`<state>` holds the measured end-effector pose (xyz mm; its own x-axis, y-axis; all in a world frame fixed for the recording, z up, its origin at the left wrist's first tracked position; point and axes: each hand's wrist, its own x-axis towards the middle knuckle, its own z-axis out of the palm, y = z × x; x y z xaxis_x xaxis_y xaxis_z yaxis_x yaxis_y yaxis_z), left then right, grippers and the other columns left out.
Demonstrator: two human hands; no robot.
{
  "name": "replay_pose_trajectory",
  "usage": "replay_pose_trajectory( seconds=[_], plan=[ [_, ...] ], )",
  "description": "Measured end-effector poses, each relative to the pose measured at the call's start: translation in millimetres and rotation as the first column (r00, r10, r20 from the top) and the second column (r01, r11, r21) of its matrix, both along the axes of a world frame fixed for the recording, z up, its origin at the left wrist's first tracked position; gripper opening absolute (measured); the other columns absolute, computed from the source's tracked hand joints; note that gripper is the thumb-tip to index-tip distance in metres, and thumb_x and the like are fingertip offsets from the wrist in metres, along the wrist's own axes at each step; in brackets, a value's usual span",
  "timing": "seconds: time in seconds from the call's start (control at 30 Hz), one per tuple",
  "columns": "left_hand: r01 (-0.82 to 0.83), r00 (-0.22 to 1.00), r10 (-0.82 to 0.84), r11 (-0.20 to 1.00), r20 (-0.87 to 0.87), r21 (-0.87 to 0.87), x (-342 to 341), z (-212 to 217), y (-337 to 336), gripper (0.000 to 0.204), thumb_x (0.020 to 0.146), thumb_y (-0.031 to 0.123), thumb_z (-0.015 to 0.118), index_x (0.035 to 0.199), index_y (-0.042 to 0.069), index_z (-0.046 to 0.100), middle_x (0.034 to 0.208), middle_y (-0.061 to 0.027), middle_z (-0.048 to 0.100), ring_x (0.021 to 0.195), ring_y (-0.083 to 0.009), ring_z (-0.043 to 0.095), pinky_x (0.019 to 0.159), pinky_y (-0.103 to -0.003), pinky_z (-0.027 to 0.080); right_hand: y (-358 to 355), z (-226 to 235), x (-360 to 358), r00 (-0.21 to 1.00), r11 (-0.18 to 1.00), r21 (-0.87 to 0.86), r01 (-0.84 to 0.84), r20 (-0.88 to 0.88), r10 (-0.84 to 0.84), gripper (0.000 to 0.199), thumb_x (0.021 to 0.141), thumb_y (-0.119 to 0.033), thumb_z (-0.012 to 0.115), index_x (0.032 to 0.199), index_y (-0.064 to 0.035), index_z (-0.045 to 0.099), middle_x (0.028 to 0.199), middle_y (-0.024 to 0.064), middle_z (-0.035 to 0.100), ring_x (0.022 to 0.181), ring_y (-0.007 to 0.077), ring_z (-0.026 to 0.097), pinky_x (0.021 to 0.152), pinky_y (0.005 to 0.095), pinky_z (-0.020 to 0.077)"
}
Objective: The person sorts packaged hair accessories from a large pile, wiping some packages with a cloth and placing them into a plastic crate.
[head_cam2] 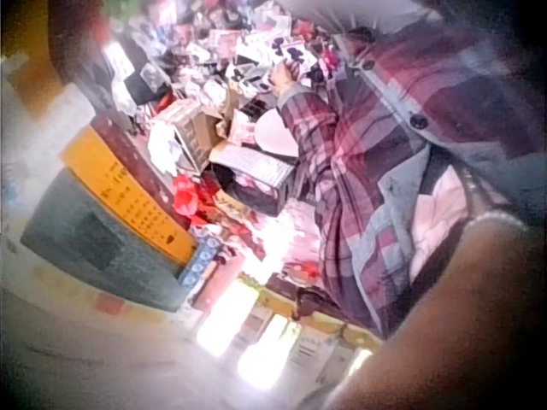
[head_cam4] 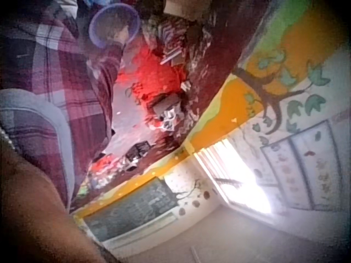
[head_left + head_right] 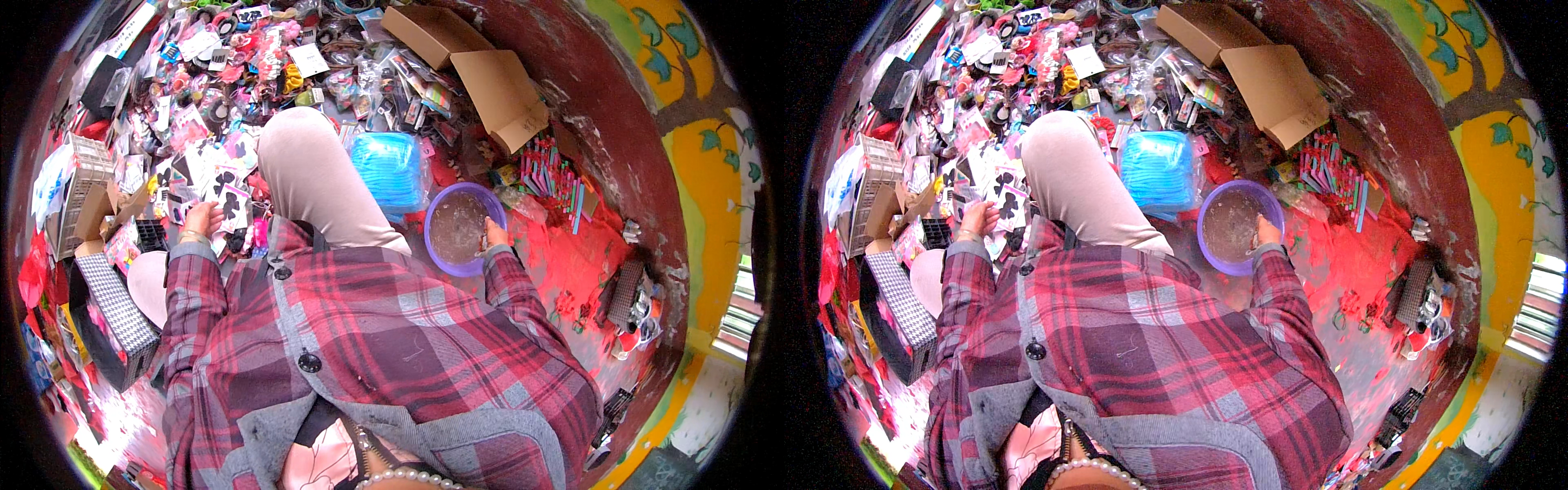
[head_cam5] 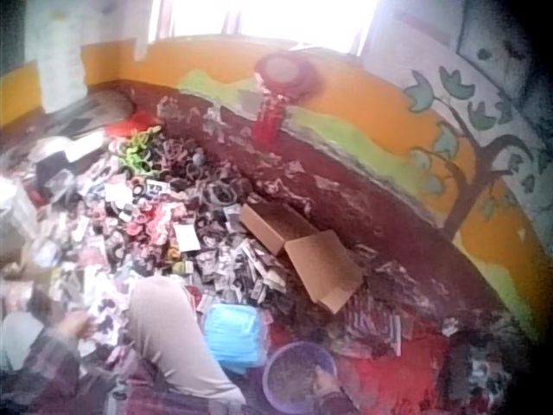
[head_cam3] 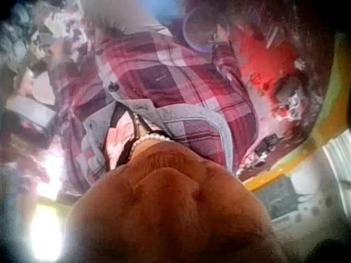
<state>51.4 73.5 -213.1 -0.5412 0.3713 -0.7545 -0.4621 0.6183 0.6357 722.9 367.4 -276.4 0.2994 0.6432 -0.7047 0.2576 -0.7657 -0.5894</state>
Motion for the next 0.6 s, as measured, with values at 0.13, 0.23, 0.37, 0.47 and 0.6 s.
replay_pose_trajectory(
  seconds=[0.13,0.23,0.37,0.47,0.6],
  plan=[
    [0.036,0.999,-0.036,0.999,0.006,0.008,0,-5,5,0.035,0.082,0.029,0.05,0.109,0.006,0.055,0.091,-0.0107,0.062,0.075,-0.0187,0.061,0.059,-0.028,0.048,8,-18,26,0.998,0.993,-0.1,-0.062,0.014,0.064,0.027,0.078,-0.034,0.061,0.078,-0.009,0.054,0.062,0.0047,0.049,0.049,0.0194,0.048,0.042,0.0343,0.0379],
    [0.02,1.0,-0.021,1.0,-0.018,-0.016,-2,-2,-4,0.036,0.082,0.029,0.051,0.109,0.006,0.054,0.091,-0.0112,0.063,0.076,-0.0195,0.061,0.059,-0.028,0.048,-1,16,3,0.982,0.966,-0.256,0.018,-0.175,-0.065,0.017,0.077,-0.019,0.063,0.087,-0.0062,0.056,0.074,0.0062,0.055,0.064,0.0215,0.056,0.053,0.0364,0.0461],
    [0.038,0.999,-0.038,0.999,0.009,-0.004,-1,-3,0,0.036,0.081,0.029,0.052,0.11,0.007,0.054,0.091,-0.0113,0.062,0.076,-0.0195,0.061,0.059,-0.029,0.049,-11,33,14,0.857,0.965,-0.231,-0.124,-0.516,-0.013,0.021,0.076,0.002,0.06,0.095,-0.0044,0.058,0.09,0.0065,0.059,0.087,0.0235,0.059,0.074,0.0363,0.0511],
    [0.055,0.998,-0.055,0.999,0.013,0.002,-2,-9,2,0.036,0.081,0.029,0.052,0.11,0.006,0.054,0.092,-0.0114,0.062,0.076,-0.0195,0.061,0.059,-0.029,0.049,-13,21,20,0.829,0.982,-0.186,-0.036,-0.553,-0.075,0.024,0.074,-0.001,0.063,0.097,-0.0071,0.057,0.092,0.006,0.058,0.085,0.0226,0.058,0.072,0.0404,0.0513],
    [0.059,0.998,-0.059,0.998,-0.001,0.008,-2,-9,-2,0.037,0.082,0.03,0.051,0.11,0.006,0.053,0.092,-0.0118,0.062,0.076,-0.0194,0.061,0.06,-0.029,0.049,-11,29,9,0.916,0.967,-0.166,0.191,-0.323,-0.236,0.033,0.071,-0.012,0.069,0.101,-0.0115,0.056,0.094,0.0055,0.057,0.077,0.022,0.056,0.068,0.0464,0.0517]
  ],
)
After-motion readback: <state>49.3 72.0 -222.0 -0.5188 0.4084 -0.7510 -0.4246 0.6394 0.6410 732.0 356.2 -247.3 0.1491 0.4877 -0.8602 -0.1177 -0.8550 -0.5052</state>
